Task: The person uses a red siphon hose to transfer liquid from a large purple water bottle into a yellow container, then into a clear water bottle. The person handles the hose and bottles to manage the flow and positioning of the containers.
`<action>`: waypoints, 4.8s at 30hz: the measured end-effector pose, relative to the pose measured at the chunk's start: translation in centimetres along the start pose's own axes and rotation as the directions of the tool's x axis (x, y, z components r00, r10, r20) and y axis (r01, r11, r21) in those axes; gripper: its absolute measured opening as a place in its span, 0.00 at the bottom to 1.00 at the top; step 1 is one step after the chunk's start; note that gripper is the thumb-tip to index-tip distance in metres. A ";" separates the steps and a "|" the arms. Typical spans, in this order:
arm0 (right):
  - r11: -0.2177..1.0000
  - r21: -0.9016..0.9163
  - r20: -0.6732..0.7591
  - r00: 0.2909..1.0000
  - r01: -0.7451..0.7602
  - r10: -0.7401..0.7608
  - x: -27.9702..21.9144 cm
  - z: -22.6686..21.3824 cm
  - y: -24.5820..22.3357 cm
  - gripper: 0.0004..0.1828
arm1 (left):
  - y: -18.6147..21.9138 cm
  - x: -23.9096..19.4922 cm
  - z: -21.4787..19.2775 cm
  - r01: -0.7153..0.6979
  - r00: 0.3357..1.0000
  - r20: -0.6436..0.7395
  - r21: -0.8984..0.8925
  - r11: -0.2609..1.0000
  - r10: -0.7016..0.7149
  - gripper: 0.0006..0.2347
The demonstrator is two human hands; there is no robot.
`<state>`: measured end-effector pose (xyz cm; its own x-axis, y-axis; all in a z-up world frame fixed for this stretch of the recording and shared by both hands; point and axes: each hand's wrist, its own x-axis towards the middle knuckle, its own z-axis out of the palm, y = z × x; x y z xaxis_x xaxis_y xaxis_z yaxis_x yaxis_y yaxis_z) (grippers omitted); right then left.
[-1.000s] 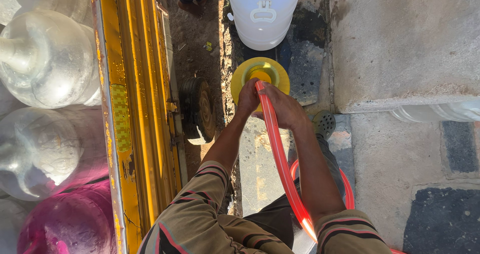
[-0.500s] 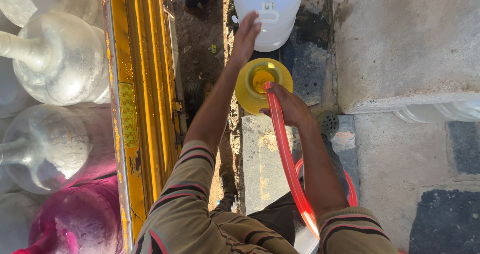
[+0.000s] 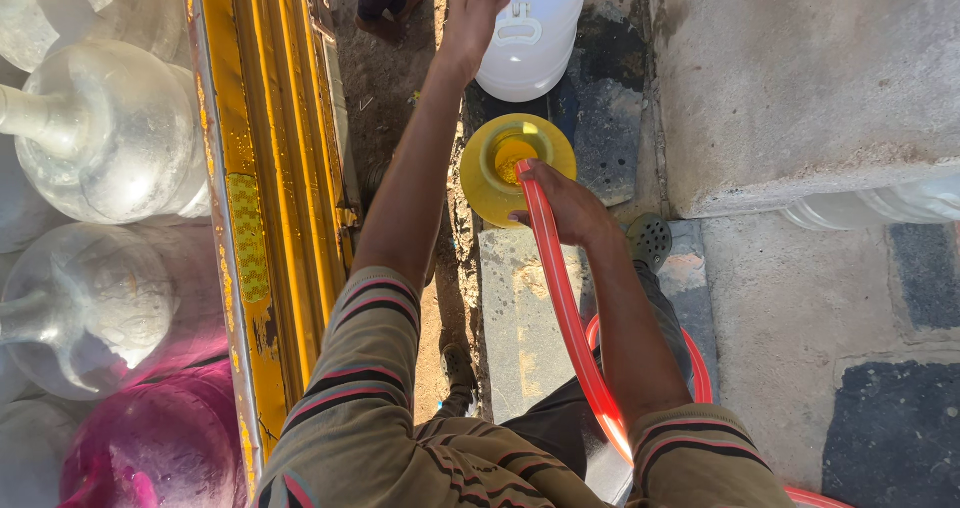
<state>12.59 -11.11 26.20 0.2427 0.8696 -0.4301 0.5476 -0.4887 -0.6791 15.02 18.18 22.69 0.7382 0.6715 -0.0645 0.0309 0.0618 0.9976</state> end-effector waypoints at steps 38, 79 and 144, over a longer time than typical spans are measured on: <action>0.873 -0.111 -0.499 0.733 0.475 -0.462 1.0 -0.1 -0.7 0.53 | -10.6 -16.6 -1.2 -0.053 0.998 0.059 0.455 0.889 0.029 0.14; 0.925 -0.107 -0.535 0.763 0.364 -0.362 0.3 -0.5 -2.9 0.21 | -1.4 -44.7 -9.5 0.171 0.736 0.171 0.890 0.424 -0.655 0.17; 0.920 -0.217 -0.295 0.877 0.325 -0.379 1.1 4.0 0.9 0.34 | -23.4 -20.9 1.8 0.102 0.994 -0.092 0.705 0.702 -0.052 0.14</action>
<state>10.15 -10.90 22.68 0.2411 0.9689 0.0554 0.7568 -0.1519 -0.6357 0.03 1.36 0.74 0.6708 0.7322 -0.1181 0.5718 -0.4092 0.7111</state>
